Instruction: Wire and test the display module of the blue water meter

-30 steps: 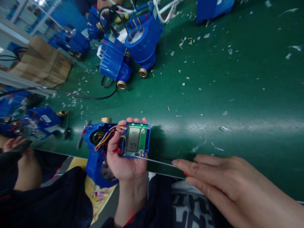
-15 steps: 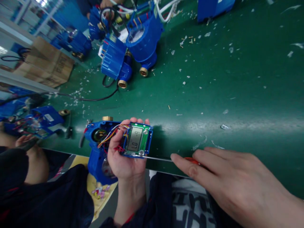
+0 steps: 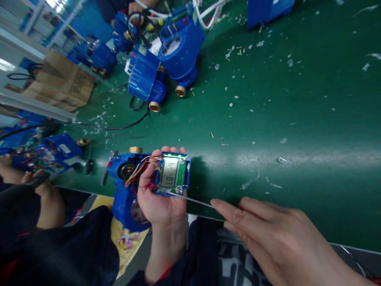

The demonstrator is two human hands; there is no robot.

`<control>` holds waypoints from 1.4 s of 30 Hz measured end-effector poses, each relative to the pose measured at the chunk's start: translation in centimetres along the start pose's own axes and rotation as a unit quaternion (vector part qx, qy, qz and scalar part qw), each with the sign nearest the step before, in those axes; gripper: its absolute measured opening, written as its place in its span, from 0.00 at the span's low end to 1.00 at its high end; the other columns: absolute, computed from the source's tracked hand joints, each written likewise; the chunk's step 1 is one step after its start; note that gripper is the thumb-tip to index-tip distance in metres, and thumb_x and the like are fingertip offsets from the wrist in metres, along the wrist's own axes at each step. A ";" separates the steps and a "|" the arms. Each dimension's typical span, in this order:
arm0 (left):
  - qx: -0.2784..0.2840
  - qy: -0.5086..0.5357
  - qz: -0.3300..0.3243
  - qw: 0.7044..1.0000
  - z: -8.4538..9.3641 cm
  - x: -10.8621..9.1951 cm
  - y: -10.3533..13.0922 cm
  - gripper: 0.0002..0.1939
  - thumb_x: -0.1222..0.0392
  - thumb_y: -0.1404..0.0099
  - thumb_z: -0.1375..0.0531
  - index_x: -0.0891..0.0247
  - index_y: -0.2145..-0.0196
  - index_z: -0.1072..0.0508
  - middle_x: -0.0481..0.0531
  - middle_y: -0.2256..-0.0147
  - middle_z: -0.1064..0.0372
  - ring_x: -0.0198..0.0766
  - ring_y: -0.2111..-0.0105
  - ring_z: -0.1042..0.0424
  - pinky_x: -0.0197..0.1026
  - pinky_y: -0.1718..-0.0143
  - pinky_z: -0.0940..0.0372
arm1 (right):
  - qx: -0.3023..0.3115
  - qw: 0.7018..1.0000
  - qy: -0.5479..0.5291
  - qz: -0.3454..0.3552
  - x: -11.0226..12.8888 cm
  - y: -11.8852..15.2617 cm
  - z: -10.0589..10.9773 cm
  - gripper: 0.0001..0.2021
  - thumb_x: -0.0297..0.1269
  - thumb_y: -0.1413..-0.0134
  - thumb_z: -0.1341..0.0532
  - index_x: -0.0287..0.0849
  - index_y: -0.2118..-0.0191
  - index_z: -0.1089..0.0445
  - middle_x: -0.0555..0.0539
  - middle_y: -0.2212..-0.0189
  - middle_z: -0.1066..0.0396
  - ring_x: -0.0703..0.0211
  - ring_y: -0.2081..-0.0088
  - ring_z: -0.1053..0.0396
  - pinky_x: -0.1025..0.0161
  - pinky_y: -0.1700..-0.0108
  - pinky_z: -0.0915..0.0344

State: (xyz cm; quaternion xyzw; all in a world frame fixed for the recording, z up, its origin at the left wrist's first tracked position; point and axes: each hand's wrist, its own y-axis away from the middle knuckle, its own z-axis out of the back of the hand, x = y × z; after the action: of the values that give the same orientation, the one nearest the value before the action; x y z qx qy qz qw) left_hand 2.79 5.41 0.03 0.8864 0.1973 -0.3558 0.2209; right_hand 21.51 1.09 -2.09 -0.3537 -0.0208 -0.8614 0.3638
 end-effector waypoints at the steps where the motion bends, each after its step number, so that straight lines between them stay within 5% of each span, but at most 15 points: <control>1: -0.005 -0.007 -0.009 1.000 -0.1 0.0 -0.1 0.20 0.63 0.36 0.55 0.61 0.71 0.23 0.50 0.67 0.27 0.35 0.62 0.27 0.48 0.46 0.36 | -0.004 1.000 0.006 0.000 0.2 0.0 0.0 0.27 0.29 0.35 0.54 0.52 0.34 0.56 0.49 0.58 0.25 0.60 0.60 0.25 0.69 0.71 0.27; 17: -0.039 -0.037 -0.043 0.998 -0.4 -0.2 -1.1 0.19 0.62 0.37 0.54 0.58 0.72 0.24 0.49 0.66 0.25 0.39 0.62 0.26 0.48 0.50 0.36 | -0.069 0.998 0.007 -0.008 1.3 -1.4 -0.9 0.17 0.30 0.34 0.55 0.44 0.46 0.37 0.49 0.68 0.24 0.60 0.72 0.25 0.66 0.78 0.29; 30: -0.029 -0.047 -0.067 0.996 -0.2 -0.1 -1.5 0.18 0.62 0.36 0.54 0.58 0.72 0.24 0.49 0.65 0.25 0.39 0.60 0.27 0.48 0.49 0.37 | -0.084 0.979 -0.168 -0.079 1.7 -1.7 -1.6 0.16 0.29 0.39 0.48 0.48 0.49 0.32 0.50 0.62 0.23 0.61 0.61 0.24 0.72 0.67 0.26; 42: -0.058 -0.023 -0.080 0.995 -0.5 0.1 -2.0 0.19 0.63 0.37 0.54 0.60 0.73 0.24 0.49 0.67 0.24 0.38 0.61 0.26 0.46 0.48 0.37 | -0.088 0.975 -0.174 -0.108 2.1 -1.9 -2.1 0.15 0.29 0.40 0.47 0.46 0.51 0.30 0.51 0.62 0.23 0.63 0.59 0.25 0.75 0.63 0.27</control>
State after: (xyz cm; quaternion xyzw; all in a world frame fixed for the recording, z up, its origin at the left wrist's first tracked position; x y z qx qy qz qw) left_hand 2.09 7.36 -0.21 0.8449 0.2831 -0.3809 0.2469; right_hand 17.98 0.57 -1.94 -0.5247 -0.0460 -0.8191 0.2271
